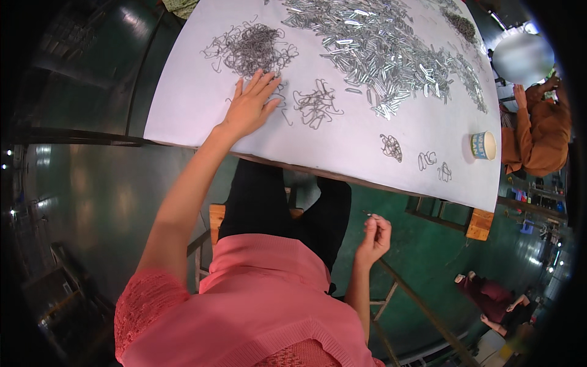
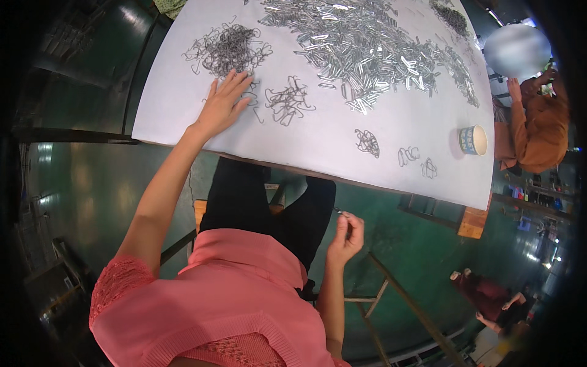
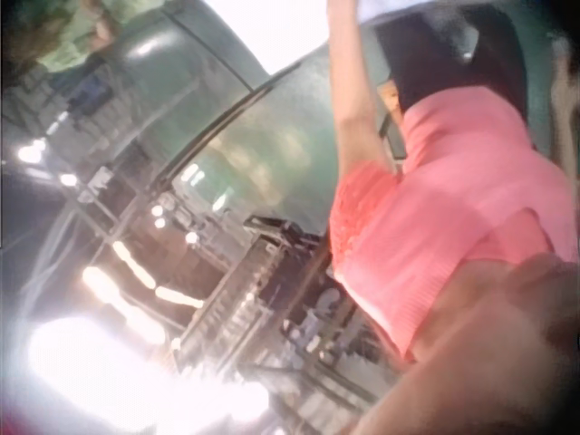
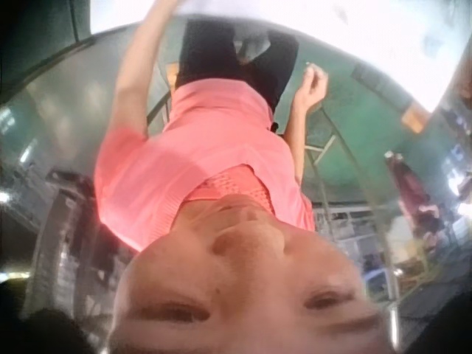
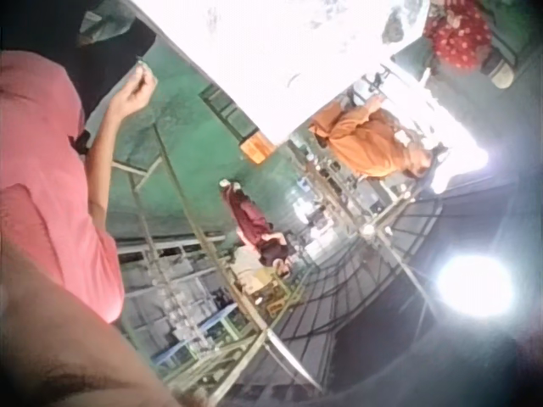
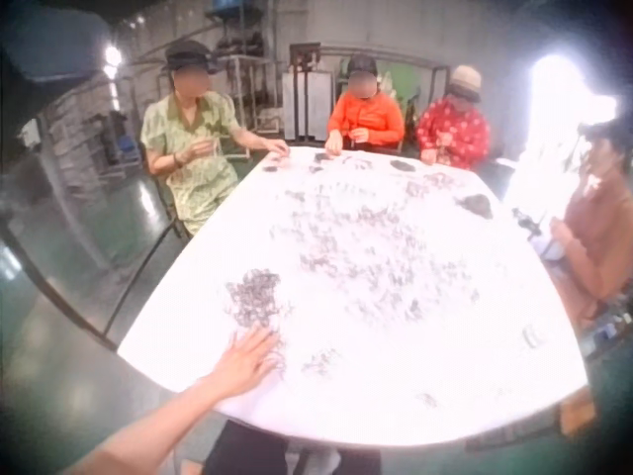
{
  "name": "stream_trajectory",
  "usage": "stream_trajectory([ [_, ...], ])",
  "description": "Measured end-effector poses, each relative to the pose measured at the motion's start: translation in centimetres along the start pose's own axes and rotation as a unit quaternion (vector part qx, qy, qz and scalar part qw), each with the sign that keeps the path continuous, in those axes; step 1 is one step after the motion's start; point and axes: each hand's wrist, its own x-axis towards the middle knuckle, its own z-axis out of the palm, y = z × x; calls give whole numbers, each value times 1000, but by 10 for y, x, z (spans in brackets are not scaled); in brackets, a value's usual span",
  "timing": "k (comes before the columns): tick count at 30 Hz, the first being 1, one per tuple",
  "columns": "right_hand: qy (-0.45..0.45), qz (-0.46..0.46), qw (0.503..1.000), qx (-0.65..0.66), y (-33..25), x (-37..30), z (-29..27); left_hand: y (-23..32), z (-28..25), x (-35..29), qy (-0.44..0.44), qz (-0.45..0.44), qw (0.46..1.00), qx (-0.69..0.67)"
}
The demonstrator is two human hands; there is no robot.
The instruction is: The person sits at a table in a workshop and repeatedly picks up small metal hooks and nails. They attach the hooks to the nails by hand and then hang the assembled units onto a vertical metal rack. The process is repetitive, involving picking, assembling, and hanging.
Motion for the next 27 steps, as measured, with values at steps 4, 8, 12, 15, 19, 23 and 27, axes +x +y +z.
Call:
stream_trajectory([
  [4, -84, -22, 996, -36, -14, 7, 3, 16, 4, -9, 83, 49, 995, 5],
  [8, -109, -72, 991, -29, -19, 15, 9, 32, 1, 23, 154, 27, 984, -82],
  [12, -102, -87, 991, -27, -19, 17, 12, 57, 11, 73, 114, 7, 973, -198],
  [15, -86, -77, 993, -31, -23, 14, 18, 77, 19, 103, 44, 40, 977, -206],
  [19, -61, -69, 995, -34, -30, 6, 25, 105, 40, 121, 18, 109, 985, -136],
  [23, -42, -67, 996, -50, -40, 2, 35, 107, 64, 126, 97, 226, 969, 3],
  [27, -31, -44, 997, -52, -56, 0, 43, 107, 53, 125, 69, 251, 960, 105],
])
